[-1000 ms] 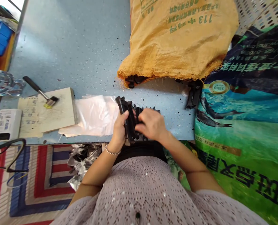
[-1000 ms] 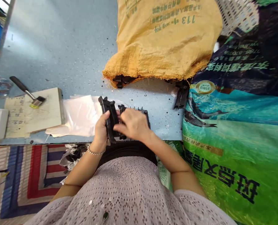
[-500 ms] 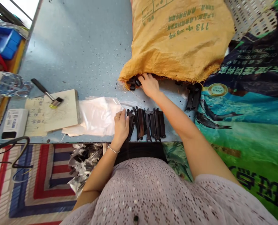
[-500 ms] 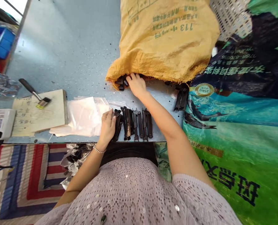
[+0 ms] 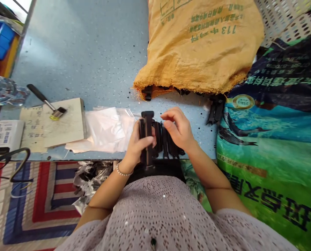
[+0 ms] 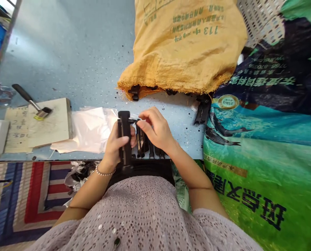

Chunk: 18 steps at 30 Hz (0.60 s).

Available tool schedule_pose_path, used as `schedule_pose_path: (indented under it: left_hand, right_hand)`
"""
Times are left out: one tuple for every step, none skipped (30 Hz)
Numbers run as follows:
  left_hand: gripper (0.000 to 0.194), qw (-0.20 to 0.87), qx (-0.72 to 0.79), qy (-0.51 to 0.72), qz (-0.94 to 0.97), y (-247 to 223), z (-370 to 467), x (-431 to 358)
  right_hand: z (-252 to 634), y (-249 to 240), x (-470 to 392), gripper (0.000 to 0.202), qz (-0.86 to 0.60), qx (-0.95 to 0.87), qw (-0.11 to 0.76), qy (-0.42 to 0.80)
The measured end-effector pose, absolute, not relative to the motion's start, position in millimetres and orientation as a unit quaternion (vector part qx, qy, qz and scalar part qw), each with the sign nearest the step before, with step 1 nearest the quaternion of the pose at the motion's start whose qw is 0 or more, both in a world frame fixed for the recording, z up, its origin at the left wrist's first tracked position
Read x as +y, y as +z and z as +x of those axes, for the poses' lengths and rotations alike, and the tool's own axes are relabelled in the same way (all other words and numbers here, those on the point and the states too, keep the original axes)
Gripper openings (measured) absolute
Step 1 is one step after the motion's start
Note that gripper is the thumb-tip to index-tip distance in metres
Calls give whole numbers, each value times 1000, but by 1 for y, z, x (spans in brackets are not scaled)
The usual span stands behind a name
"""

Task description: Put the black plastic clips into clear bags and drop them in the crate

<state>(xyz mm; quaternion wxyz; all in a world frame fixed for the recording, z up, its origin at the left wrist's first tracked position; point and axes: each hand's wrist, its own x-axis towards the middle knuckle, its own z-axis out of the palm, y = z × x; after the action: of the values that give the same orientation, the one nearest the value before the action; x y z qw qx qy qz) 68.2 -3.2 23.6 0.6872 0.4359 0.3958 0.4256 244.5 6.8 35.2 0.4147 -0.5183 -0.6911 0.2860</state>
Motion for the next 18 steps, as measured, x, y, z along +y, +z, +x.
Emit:
schedule_pose_path:
  left_hand:
    - [55,740,368,413,384,25,66,-2]
    - [49,781,342,394,342,27,63,-1]
    - [45,812,323,373,313,27,62,1]
    - [43,831,312,356,293,27,62,2]
    - [41,840,308,348,280,27,62,3]
    - [41,841,309,352,270,26,63,4]
    - [40,836,314,367,260,25,64,5]
    - [38,826,321,391,249,23,66,7]
    - [37,811,328,422,239,22,67,9]
    - [35,794,334,452,232,20,67,11]
    - [34,779,339,475,228,18,67,13]
    - [34,767,344,491,229,17,66,15]
    - [34,759,349,496,237,16,63,16]
    - [35,753,356,492,251,14,60,18]
    - [34,746,368,483,272,11,54,19]
    - [33,731,387,475,302,7,48,20]
    - [34,702,414,468,341,3,39,20]
    - [38,661,448,462,385,-3,30,20]
  right_hand:
    - [243,30,15,44,-510,-722,400,241]
    - [241,24,22,46,-497,-752,382,206]
    - [238,19,30,50,-487,-773,363,181]
    - [234,15,36,53,-489,-782,349,166]
    - [231,12,42,55,-505,-778,337,161]
    - [228,10,45,57,-531,-765,325,165]
    - [225,10,47,58,-559,-748,309,178]
    - [223,12,46,58,-585,-730,296,193]
    - [222,14,42,58,-599,-717,287,211]
    - [220,17,35,59,-594,-719,282,226]
    - [218,19,25,59,-569,-737,280,234]
    - [215,20,14,60,-534,-764,277,233]
    - [213,20,2,60,-492,-796,268,228]
    - [212,19,-9,59,-452,-825,252,225]
    - [211,17,-18,58,-428,-844,232,226]
    - [212,13,-25,58,-426,-849,214,230]
    - [216,9,-29,56,-440,-844,201,232]
    - [222,4,-31,52,-461,-835,193,229]
